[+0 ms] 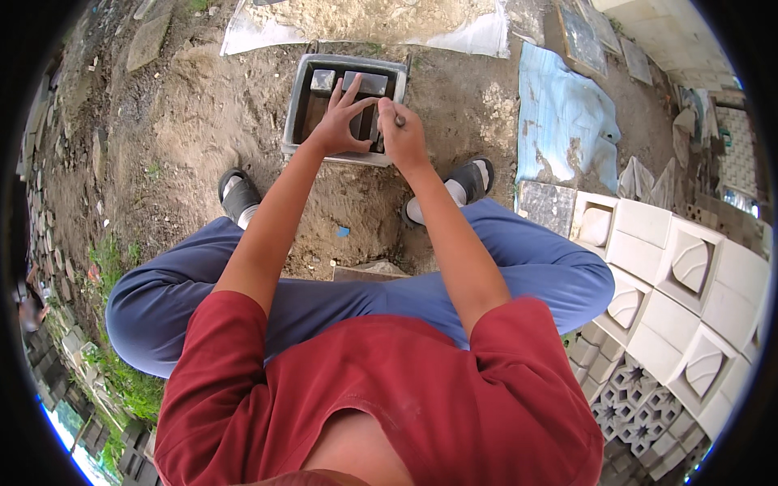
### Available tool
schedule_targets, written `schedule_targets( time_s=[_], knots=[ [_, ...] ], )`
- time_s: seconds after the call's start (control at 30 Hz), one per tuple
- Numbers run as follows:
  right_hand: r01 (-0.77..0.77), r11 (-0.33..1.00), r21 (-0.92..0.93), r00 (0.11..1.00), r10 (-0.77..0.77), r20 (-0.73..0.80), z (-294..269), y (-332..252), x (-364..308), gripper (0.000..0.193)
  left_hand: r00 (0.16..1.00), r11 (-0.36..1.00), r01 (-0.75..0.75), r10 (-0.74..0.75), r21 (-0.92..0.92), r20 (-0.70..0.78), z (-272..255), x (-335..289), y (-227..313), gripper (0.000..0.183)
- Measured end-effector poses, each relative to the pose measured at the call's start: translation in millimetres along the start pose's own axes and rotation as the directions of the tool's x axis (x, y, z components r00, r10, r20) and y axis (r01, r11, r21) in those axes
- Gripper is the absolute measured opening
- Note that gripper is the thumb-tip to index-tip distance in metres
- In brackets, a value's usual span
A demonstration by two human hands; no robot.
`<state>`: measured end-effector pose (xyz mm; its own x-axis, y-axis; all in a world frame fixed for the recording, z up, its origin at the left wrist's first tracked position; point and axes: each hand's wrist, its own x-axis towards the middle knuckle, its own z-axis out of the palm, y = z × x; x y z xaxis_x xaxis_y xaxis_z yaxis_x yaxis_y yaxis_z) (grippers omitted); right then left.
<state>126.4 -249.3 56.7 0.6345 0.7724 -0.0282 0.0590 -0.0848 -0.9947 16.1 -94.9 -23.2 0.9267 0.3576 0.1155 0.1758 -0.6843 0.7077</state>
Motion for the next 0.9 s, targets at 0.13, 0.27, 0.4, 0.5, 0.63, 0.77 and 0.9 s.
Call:
schedule_targets(
  time_s=[0.13, 0.27, 0.4, 0.5, 0.63, 0.77, 0.9],
  knots=[
    [0.042, 0.999, -0.027, 0.994, -0.044, -0.103, 7.0, -14.7, -12.8, 0.049, 1.0, 1.0, -0.011, 0.011, 0.027, 0.011, 0.3, -6.2, -4.6, 0.093],
    [0.042, 0.998, -0.053, 0.999, -0.041, 0.013, -3.0, 2.6, 8.5, 0.049, 0.997, 0.999, -0.049, 0.049, -0.003, -0.054, 3.4, 5.5, -2.0, 0.097],
    [0.026, 0.998, 0.064, 0.998, -0.022, -0.067, -0.1, -11.6, 11.4, 0.044, 1.0, 0.999, -0.021, 0.021, 0.037, -0.009, 2.2, -0.2, -9.7, 0.097],
    [0.031, 0.994, -0.103, 0.999, -0.029, 0.022, 2.1, 2.8, 8.8, 0.05, 1.0, 1.0, -0.001, 0.001, -0.028, -0.027, 4.2, -1.4, -7.5, 0.097],
    [0.004, 0.998, 0.062, 0.998, 0.0, -0.063, -3.8, -14.8, 29.5, 0.05, 1.0, 1.0, 0.002, -0.002, 0.007, -0.001, -1.3, -4.7, -3.4, 0.097],
    [0.041, 0.997, -0.064, 0.999, -0.041, -0.007, -7.4, 12.3, 30.6, 0.05, 0.999, 1.0, 0.022, -0.021, -0.012, 0.03, -4.0, 2.9, 9.3, 0.096],
    [0.034, 0.999, 0.04, 0.997, -0.031, -0.068, -3.4, -14.2, 47.8, 0.05, 0.998, 0.999, 0.038, -0.038, 0.016, 0.053, -5.7, -7.0, 5.1, 0.098]
  ],
)
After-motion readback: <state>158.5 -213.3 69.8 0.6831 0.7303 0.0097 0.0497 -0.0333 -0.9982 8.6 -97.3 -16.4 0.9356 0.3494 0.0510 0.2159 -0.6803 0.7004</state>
